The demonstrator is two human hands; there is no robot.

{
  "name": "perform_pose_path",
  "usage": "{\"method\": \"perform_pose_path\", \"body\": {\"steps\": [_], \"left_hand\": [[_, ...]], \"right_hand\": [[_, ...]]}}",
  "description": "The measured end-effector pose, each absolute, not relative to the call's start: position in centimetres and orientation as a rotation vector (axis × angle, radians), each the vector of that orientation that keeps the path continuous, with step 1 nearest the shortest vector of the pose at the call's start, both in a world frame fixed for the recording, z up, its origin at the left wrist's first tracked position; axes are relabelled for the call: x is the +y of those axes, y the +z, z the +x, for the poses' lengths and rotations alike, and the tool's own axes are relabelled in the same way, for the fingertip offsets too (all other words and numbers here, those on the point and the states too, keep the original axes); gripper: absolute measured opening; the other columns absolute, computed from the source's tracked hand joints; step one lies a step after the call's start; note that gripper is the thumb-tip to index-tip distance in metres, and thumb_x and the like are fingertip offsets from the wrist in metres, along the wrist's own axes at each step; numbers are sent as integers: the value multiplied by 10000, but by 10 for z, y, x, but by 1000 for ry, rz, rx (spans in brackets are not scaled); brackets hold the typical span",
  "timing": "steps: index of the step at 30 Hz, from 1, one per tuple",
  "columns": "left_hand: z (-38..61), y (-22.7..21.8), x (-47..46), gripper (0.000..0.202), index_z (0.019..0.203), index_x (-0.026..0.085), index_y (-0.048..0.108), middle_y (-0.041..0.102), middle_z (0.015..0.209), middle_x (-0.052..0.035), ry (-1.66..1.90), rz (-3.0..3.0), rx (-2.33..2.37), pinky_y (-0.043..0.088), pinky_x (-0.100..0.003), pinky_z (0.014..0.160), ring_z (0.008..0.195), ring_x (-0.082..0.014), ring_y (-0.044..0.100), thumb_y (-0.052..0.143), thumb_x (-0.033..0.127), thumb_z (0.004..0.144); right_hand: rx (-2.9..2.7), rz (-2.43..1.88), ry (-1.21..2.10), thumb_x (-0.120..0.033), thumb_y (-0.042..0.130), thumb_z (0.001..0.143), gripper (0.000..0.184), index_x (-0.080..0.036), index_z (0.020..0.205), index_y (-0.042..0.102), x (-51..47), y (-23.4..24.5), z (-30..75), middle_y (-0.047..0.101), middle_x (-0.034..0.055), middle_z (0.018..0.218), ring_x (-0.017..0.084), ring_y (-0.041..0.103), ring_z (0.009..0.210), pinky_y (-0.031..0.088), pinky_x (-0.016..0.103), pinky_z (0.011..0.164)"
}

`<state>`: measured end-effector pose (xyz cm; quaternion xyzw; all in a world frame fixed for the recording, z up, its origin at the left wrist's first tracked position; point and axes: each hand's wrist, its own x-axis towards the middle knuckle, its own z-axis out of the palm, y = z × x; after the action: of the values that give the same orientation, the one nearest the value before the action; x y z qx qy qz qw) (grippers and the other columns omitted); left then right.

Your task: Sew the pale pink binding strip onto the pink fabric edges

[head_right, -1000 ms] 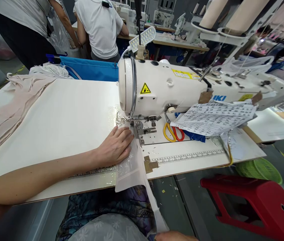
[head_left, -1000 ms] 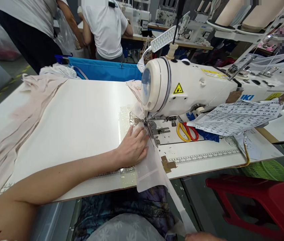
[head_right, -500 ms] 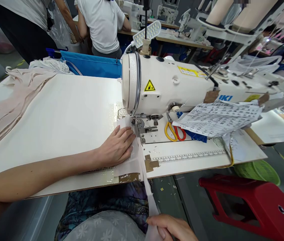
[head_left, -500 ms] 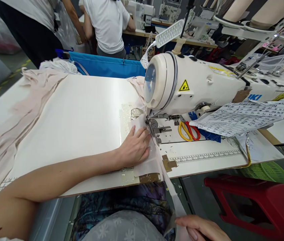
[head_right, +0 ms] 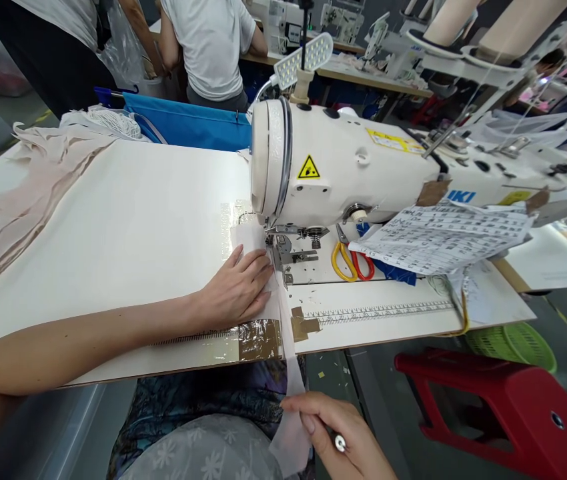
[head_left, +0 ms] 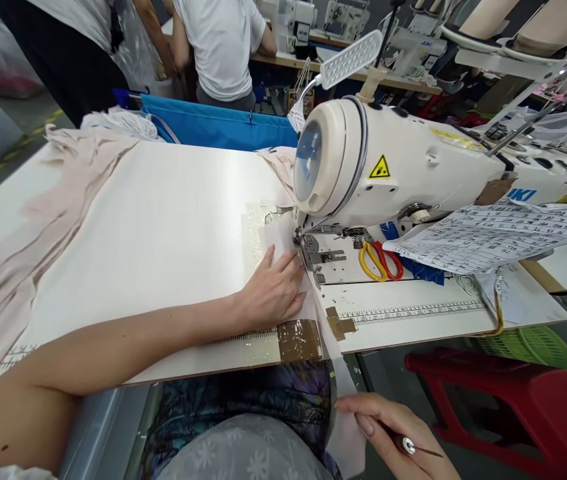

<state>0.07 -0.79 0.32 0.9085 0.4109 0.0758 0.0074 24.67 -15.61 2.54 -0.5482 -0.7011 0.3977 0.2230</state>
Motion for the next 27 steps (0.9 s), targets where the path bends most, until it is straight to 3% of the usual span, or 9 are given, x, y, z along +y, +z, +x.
{"method": "perform_pose_path", "body": {"steps": [9,19,24,27], "left_hand": [[2,5,-4,484,1282,47,532,476,1411,-240,236,2870,1319,261,-640,1132,1379,-361,347,353,402,1005],[1,2,-1,464,1290,47,523,498,1386,-229,320,2801,1327,275,-647,1124,1367,-373,370,409,382,990],[1,-1,2,457,1286,34,533,510,1364,-223,343,2827,1349,279,-611,1126,1334,-359,393,396,360,995],[0,-2,5,444,1257,21,558,560,1268,-205,360,2872,1370,291,-559,1124,1238,-341,455,401,344,995]], "right_hand": [[-1863,-1313,1238,-418,519,999,308,-249,1028,774,-131,26,226,789,65,949,190,748,858,582,194,716],[-1760,-1266,1306,-369,524,1002,264,-266,1063,759,-117,19,219,776,53,997,178,722,898,564,196,749],[-1698,-1283,1321,-346,543,997,232,-296,1093,748,-114,15,216,765,29,1022,162,705,905,554,201,780],[-1596,-1299,1395,-375,558,989,233,-295,1103,745,-112,14,211,752,33,1015,161,702,836,566,214,723]]}}
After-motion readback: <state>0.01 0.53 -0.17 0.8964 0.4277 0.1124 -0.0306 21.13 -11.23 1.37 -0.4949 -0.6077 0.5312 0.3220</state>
